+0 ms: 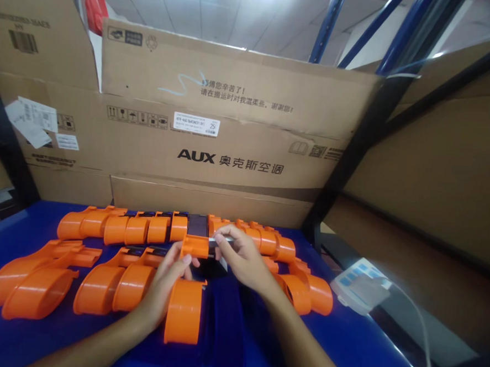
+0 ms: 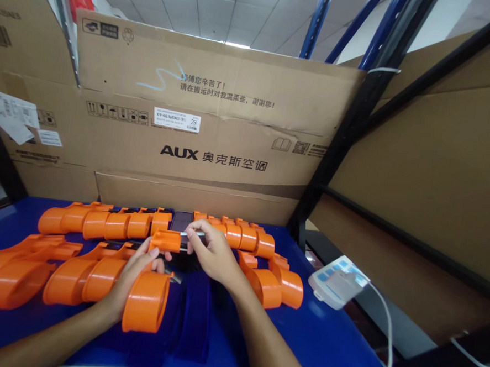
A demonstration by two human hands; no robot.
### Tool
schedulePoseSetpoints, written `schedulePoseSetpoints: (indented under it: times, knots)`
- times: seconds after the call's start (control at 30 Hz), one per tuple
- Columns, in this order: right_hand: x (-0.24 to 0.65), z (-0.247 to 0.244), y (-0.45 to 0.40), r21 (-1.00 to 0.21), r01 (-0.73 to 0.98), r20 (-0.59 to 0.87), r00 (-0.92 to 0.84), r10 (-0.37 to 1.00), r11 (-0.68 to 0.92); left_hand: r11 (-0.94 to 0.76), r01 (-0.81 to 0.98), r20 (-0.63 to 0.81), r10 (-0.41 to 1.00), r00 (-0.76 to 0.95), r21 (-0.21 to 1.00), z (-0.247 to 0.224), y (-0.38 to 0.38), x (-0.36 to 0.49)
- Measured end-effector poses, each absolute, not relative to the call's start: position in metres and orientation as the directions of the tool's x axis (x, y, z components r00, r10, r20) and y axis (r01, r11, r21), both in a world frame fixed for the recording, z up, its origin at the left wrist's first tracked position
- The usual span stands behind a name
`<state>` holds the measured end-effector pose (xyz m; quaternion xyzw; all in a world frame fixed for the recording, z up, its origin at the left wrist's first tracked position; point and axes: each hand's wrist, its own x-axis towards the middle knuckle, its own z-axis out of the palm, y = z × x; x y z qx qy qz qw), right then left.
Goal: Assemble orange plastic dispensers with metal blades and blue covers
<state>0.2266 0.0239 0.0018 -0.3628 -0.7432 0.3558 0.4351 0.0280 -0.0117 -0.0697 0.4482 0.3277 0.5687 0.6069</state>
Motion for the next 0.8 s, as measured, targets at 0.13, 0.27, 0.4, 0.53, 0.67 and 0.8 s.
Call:
schedulePoseSetpoints:
  times: [0.13, 0.27, 0.4, 0.53, 0.67, 0.8]
  knots:
    - [0.2250, -0.0006, 0.0250, -0.846, 0.209, 0.434, -0.265, 0.861, 0.491, -0.021, -0.404, 0.093, 0.983, 0.159, 0.915, -0.0706, -0.0101, 0.0271]
    - [0.2251, -0.0013, 0.0249, -0.870, 0.143, 0.416, -0.301, 0.858, 0.472, -0.015, -0.424, 0.090, 0.983, 0.157, 0.905, -0.0679, -0.0106, 0.0275]
    - [0.2262, -0.0024, 0.0259, -0.869, 0.157, 0.400, -0.338, 0.852, 0.470, -0.009, -0.467, 0.076, 0.989, 0.124, 0.884, -0.0649, -0.0123, 0.0296]
    - [0.2278, -0.0037, 0.0272, -0.870, 0.175, 0.383, -0.346, 0.856, 0.460, -0.017, -0.489, 0.086, 0.989, 0.119, 0.872, -0.0646, -0.0133, 0.0315]
    - [0.2286, -0.0041, 0.0279, -0.877, 0.167, 0.366, -0.377, 0.851, 0.451, -0.017, -0.512, 0.087, 0.990, 0.113, 0.859, -0.0662, -0.0117, 0.0325]
    - [0.2276, -0.0040, 0.0271, -0.881, 0.166, 0.356, -0.386, 0.851, 0.443, -0.005, -0.526, 0.061, 0.994, 0.090, 0.850, -0.0669, -0.0091, 0.0330]
